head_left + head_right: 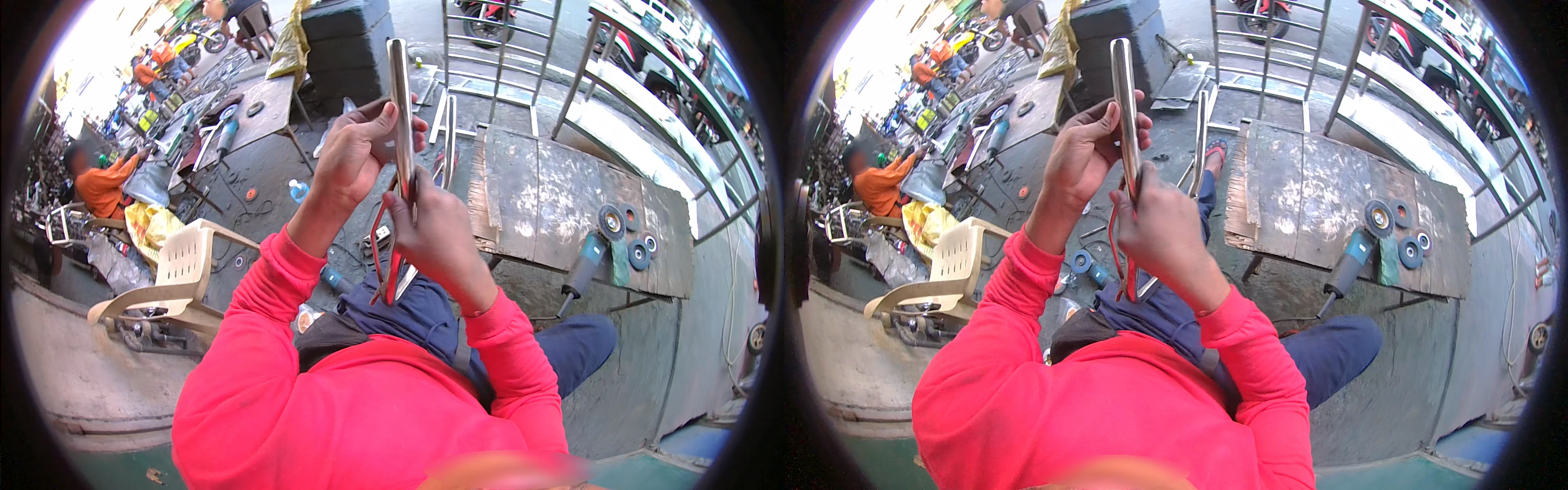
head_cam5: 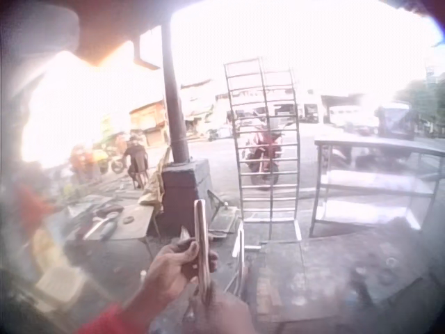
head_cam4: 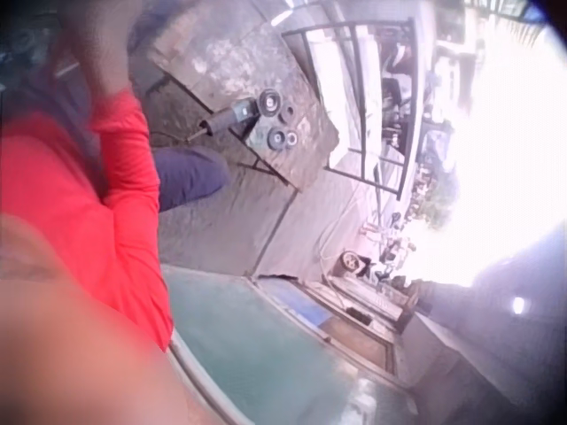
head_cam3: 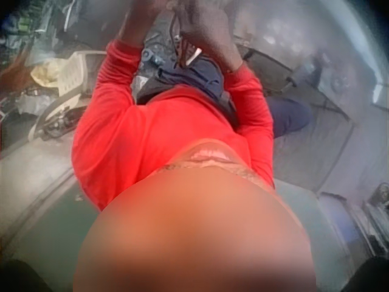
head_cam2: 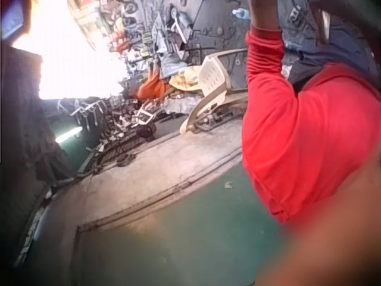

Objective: The person uses an angle grinder to smooth and polish a metal frame while seated on the ground. They repeatedly reposition the frame and grind different edges, occasionally inspecting the surface before continuing.

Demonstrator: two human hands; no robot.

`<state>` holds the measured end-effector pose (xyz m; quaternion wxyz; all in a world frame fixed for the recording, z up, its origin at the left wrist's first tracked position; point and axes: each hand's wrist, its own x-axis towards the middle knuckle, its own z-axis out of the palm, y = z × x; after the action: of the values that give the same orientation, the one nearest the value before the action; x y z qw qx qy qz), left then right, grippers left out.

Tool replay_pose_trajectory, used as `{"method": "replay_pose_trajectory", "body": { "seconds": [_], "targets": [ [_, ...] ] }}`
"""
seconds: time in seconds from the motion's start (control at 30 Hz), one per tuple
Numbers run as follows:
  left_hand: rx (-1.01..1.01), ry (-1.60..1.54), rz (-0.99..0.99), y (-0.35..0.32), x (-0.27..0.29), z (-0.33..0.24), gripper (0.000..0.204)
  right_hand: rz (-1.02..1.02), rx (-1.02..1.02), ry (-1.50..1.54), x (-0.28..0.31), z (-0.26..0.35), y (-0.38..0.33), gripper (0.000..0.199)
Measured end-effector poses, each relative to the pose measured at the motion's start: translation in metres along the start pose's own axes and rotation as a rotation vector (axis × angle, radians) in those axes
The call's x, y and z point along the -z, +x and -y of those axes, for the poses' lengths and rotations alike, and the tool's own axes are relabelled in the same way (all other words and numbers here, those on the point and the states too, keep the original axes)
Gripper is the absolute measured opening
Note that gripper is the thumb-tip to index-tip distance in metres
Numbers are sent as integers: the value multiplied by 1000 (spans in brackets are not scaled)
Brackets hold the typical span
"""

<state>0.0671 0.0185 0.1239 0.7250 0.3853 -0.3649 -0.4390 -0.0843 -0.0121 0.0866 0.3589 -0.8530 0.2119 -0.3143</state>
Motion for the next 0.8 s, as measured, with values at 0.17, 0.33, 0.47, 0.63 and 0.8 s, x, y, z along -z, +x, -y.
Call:
{"method": "replay_pose_trajectory", "body": {
  "seconds": [0.17,0.33,0.47,0.63,0.8],
  "targets": [
    [109,-230,62,15,-10,30,36,17,-131,54,41,-29,-14,27],
    [152,-251,106,9,-13,30,36,-125,-158,128,69,-57,-21,31],
    [77,-160,52,-11,-25,24,36,-106,-272,93,89,-81,-22,35],
    [30,103,17,-25,-36,17,41,-202,-280,45,101,-120,-28,36],
    [17,99,91,-29,-37,18,43,-208,-413,-99,112,-183,-64,41]
  ]
}}
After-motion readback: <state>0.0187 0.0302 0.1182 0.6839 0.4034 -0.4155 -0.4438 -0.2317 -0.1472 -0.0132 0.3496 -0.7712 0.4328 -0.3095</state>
